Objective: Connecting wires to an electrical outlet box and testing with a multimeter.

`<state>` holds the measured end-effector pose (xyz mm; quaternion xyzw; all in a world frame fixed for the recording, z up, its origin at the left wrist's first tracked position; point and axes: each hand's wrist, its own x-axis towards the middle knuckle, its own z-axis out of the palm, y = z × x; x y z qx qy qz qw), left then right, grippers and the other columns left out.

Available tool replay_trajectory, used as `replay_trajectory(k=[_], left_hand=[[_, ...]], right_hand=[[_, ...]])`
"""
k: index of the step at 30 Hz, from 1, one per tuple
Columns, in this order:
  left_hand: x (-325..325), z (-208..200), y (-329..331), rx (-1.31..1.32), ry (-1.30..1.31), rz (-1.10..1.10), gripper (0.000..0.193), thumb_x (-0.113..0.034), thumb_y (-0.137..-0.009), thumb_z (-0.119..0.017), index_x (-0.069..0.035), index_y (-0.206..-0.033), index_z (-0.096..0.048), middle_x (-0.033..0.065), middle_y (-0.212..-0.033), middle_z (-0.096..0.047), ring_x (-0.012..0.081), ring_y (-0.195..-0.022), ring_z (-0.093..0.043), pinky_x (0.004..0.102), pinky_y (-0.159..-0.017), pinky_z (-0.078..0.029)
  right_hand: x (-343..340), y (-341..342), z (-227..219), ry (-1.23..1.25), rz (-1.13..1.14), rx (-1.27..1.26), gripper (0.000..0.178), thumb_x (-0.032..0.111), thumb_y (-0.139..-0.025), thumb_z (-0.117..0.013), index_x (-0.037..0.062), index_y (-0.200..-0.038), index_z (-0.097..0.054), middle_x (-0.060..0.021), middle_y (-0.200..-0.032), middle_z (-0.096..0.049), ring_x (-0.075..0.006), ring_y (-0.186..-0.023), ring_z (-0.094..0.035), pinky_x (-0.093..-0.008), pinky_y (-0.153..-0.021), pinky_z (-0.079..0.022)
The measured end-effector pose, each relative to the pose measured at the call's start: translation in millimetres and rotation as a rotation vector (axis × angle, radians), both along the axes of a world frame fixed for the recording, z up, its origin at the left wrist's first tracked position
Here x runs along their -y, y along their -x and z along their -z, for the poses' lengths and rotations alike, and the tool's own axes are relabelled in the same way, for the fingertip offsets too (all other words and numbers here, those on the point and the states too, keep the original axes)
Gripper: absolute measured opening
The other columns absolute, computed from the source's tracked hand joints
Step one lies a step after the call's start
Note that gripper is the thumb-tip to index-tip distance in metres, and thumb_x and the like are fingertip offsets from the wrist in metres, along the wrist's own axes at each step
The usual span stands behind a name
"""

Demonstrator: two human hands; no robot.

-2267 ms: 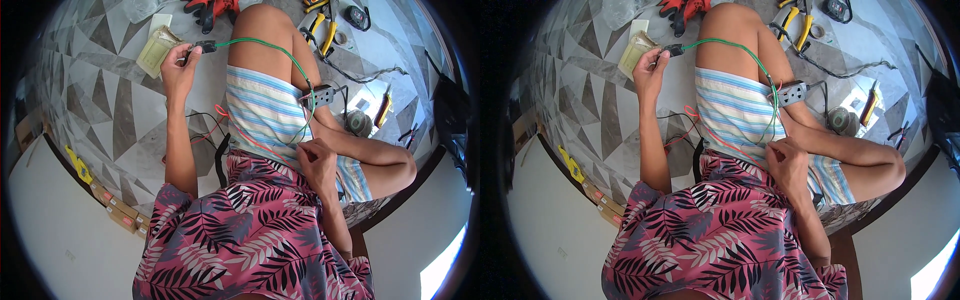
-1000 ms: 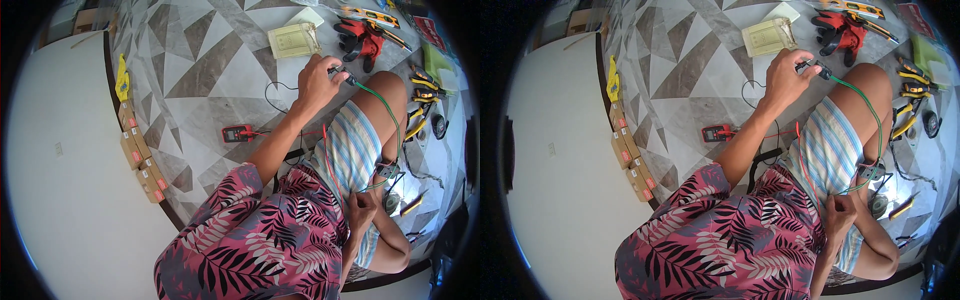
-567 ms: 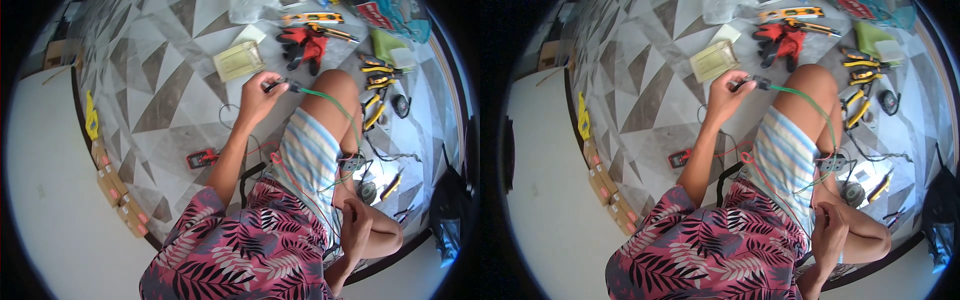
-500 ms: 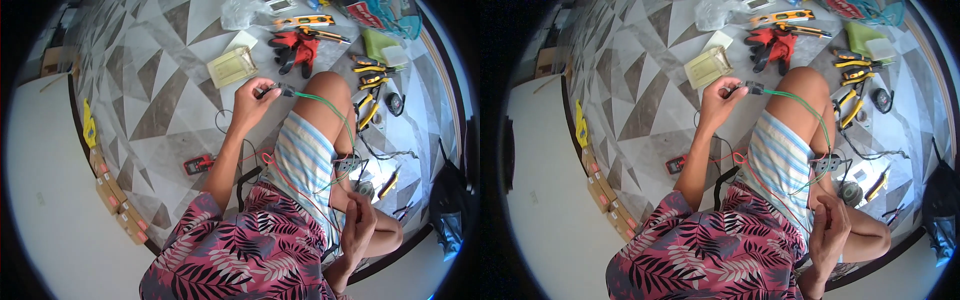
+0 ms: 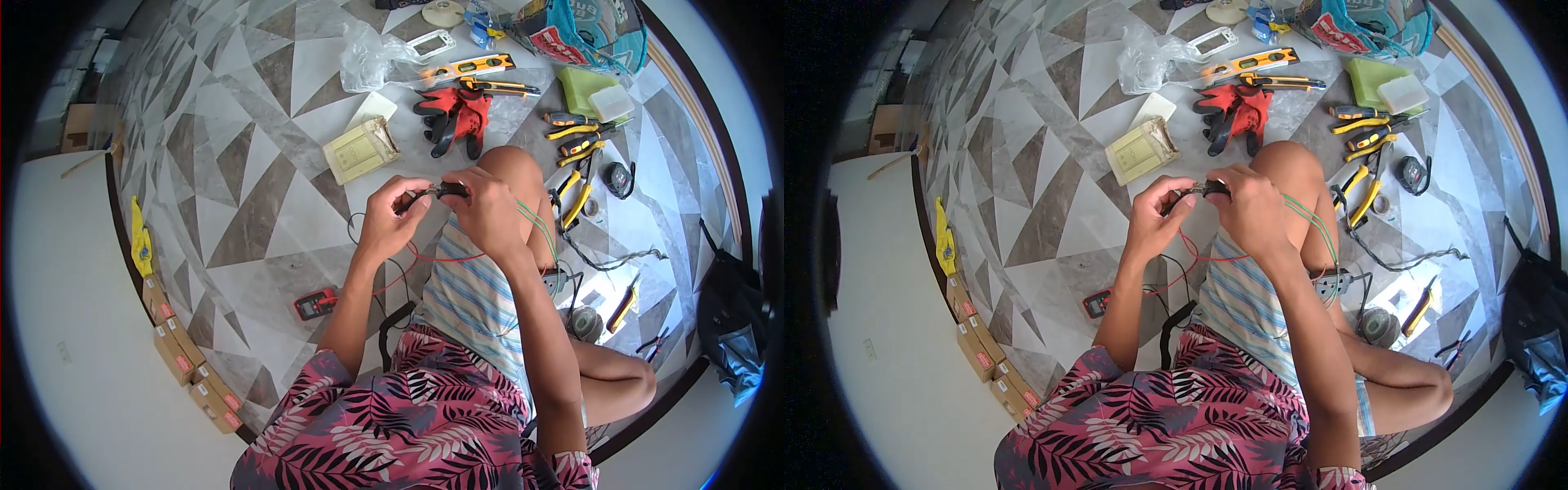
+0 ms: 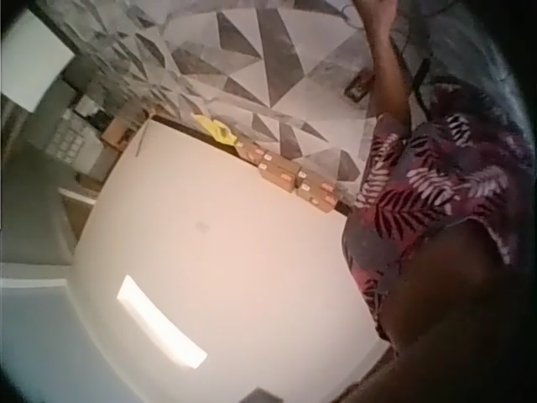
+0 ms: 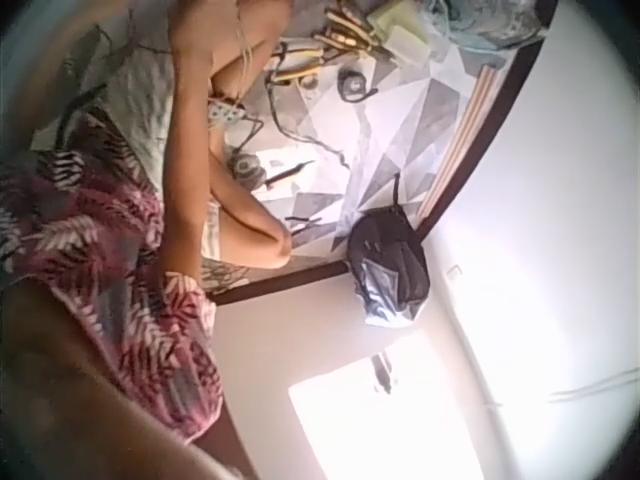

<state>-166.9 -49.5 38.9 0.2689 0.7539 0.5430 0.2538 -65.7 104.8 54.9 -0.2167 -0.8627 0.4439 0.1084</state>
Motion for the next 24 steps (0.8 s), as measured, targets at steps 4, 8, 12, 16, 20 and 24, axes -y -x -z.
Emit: replay_trajectory(k=[4,8,12,16,20,24], left_hand=[[0,14,-6,0.011,0.01,-0.188,0.02,-0.008,-0.091,-0.073,0.001,-0.108,-0.07,0.0037,-0.086,-0.07,0.0049,-0.067,-0.057,0.0222,-0.061,-0.047],[-5,21,-13,0.082,-0.059,-0.169,0.021,-0.01,-0.092,-0.074,0.003,-0.107,-0.069,0.0049,-0.089,-0.072,0.0051,-0.07,-0.06,0.0217,-0.064,-0.049],[-11,16,-17,0.101,-0.034,-0.174,0.02,-0.011,-0.093,-0.073,0.003,-0.106,-0.067,0.0021,-0.085,-0.069,0.0051,-0.069,-0.061,0.0199,-0.061,-0.049],[-16,15,-22,0.139,-0.064,-0.196,0.02,-0.013,-0.093,-0.074,0.002,-0.104,-0.067,0.0028,-0.086,-0.069,0.0051,-0.066,-0.061,0.02,-0.058,-0.048],[-23,8,-28,0.256,-0.023,-0.279,0.018,-0.01,-0.092,-0.073,0.004,-0.101,-0.067,0.0045,-0.085,-0.069,0.0062,-0.067,-0.062,0.0209,-0.059,-0.049],[-26,11,-29,0.312,-0.032,-0.31,0.02,-0.015,-0.093,-0.073,0.002,-0.101,-0.066,0.0043,-0.083,-0.069,0.0079,-0.066,-0.063,0.0219,-0.057,-0.049]], right_hand=[[-6,0,15,0.036,0.081,-0.09,0.028,0.005,-0.076,-0.078,0.0027,-0.103,-0.072,-0.0146,-0.099,-0.072,-0.0357,-0.087,-0.07,-0.0428,-0.075,-0.055],[-4,-2,16,0.117,0.107,-0.095,0.027,0.003,-0.076,-0.078,0.0011,-0.102,-0.072,-0.0175,-0.096,-0.073,-0.0348,-0.085,-0.071,-0.0416,-0.076,-0.055],[-5,-1,21,0.122,0.123,-0.113,0.026,0.003,-0.076,-0.077,0.0008,-0.102,-0.073,-0.0179,-0.097,-0.073,-0.0346,-0.085,-0.071,-0.0414,-0.076,-0.055],[-2,-1,24,0.111,0.141,-0.101,0.026,0.005,-0.076,-0.077,0.0005,-0.101,-0.073,-0.0179,-0.098,-0.073,-0.0351,-0.085,-0.071,-0.0411,-0.076,-0.056],[-1,-1,27,0.106,0.158,-0.111,0.025,0.005,-0.076,-0.077,0.0005,-0.101,-0.073,-0.0178,-0.098,-0.073,-0.0357,-0.085,-0.071,-0.0412,-0.077,-0.056],[0,0,27,0.1,0.167,-0.114,0.024,0.005,-0.077,-0.076,0.001,-0.1,-0.073,-0.0174,-0.097,-0.073,-0.0354,-0.085,-0.071,-0.0413,-0.076,-0.056]])
